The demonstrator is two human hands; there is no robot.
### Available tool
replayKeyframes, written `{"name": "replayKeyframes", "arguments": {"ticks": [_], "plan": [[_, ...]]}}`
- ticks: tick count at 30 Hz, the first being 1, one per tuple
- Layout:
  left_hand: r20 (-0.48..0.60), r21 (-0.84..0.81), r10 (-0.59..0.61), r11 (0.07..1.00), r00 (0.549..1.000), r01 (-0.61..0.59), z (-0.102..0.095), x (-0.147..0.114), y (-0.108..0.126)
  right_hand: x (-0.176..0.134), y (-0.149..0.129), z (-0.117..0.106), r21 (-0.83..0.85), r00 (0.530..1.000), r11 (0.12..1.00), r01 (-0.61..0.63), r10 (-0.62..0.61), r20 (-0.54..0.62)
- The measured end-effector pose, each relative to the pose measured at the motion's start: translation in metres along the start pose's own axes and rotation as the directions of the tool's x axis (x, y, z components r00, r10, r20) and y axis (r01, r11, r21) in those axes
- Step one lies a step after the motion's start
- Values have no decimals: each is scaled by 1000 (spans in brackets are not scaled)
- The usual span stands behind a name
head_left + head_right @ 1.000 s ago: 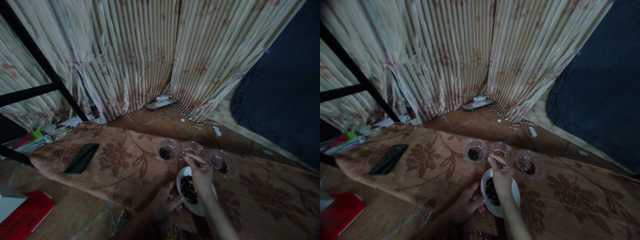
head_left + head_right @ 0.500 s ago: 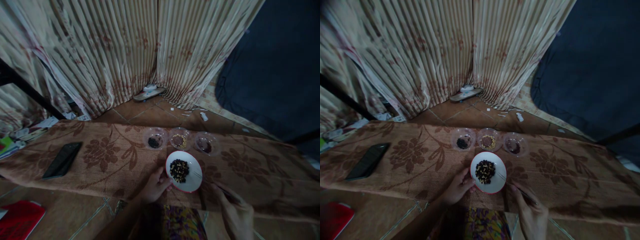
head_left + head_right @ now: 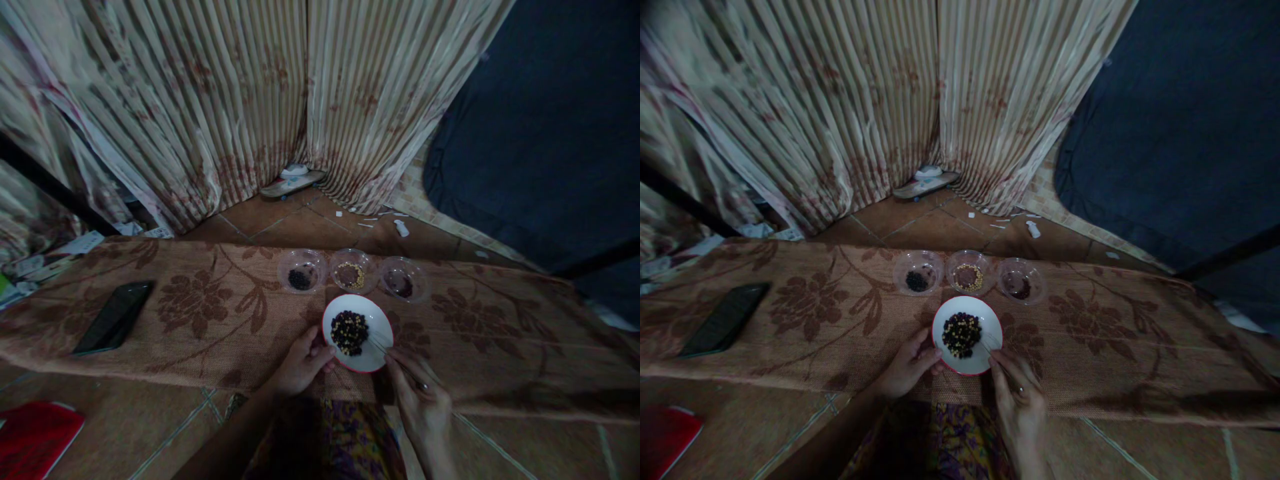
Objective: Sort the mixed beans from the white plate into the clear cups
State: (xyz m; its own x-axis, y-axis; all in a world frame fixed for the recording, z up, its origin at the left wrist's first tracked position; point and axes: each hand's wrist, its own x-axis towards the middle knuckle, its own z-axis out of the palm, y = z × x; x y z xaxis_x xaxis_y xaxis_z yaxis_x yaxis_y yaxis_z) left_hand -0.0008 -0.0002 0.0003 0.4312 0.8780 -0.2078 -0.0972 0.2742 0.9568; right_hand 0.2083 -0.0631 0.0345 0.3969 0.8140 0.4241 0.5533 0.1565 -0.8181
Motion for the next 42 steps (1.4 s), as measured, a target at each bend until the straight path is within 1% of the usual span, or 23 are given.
{"name": "replayKeyframes", "arguments": {"ticks": [6,12,16,20,28,32,35,38,42], "plan": [[30,13,3,1000,1000,-3,-2,1,-3,-3,6,2,-34,1000,999,-14,14,20],[19,4,2,1000,1000,-2,0,0,-1,-2,8,3,-62,999,998,9,-7,34],[14,-7,9,1000,1000,-9,1,0,1,-3,7,4,-60,999,998,-12,14,32],[21,-1,14,1000,1000,-14,1,0,2,-2,5,4,-72,999,997,-5,7,33],[17,10,27,1000,999,-27,0,0,1,-1,-1,0,-74,999,997,-32,34,21],[14,-13,16,1000,1000,-16,1,-1,0,1,-5,-3,-27,994,993,-112,112,-3],[20,-24,11,1000,1000,-11,1,-1,-1,5,-7,-5,37,975,976,-216,218,-37],[23,-30,11,999,1000,-10,1,0,-2,10,-10,-5,103,935,933,-344,351,-51],[19,-33,18,999,1000,-17,2,0,-3,19,-18,-1,158,868,862,-481,494,-52]]}}
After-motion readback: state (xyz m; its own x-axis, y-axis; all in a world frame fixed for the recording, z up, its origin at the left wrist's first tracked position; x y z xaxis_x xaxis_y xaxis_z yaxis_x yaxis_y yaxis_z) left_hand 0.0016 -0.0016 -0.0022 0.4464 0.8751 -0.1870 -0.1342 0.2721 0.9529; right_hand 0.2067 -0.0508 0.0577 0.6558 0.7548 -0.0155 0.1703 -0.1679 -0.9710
